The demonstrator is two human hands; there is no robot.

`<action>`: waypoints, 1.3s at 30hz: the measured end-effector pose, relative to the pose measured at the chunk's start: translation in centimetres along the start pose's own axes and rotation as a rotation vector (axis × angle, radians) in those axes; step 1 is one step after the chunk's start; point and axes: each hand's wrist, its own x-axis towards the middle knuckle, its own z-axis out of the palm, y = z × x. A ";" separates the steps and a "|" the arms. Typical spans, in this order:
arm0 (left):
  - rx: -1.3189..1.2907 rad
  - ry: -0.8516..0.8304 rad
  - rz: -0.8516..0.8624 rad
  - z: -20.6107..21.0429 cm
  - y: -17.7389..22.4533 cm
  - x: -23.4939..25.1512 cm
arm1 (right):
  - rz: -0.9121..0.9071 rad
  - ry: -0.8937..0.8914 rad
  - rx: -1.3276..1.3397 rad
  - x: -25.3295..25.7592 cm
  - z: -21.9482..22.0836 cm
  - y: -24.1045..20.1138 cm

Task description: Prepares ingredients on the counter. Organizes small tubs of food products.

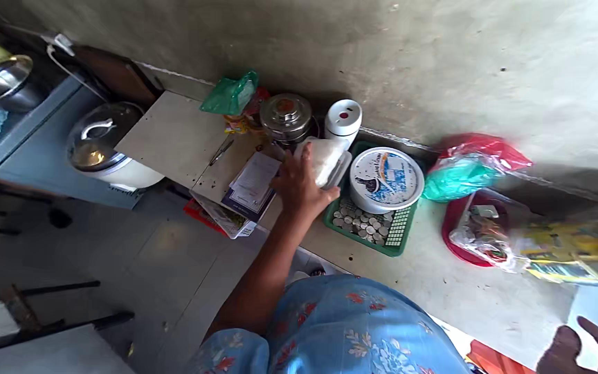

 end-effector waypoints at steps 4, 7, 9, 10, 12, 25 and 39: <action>0.057 0.012 -0.051 0.9 0.9 -0.5 | -0.183 -0.187 0.105 -0.1 3.4 -2.8; -0.009 0.020 -0.010 1.0 0.4 -0.7 | -0.242 -0.463 0.156 -0.6 5.3 -4.5; -0.216 0.119 0.111 0.7 -0.8 -1.3 | -0.181 -0.736 0.129 -0.5 5.7 -5.3; -0.375 0.159 0.162 0.4 -1.6 -1.7 | -0.133 -0.845 0.095 -0.6 6.0 -5.4; -0.654 0.241 0.225 0.1 -3.7 -2.5 | -0.054 -0.992 -0.003 -0.8 6.4 -5.2; -0.356 0.137 -0.238 -2.9 -15.6 -6.6 | -0.006 -1.311 -0.304 2.3 7.7 -7.2; 0.156 0.019 0.016 -6.7 -16.5 12.1 | 0.162 -1.056 0.073 2.2 5.2 -8.1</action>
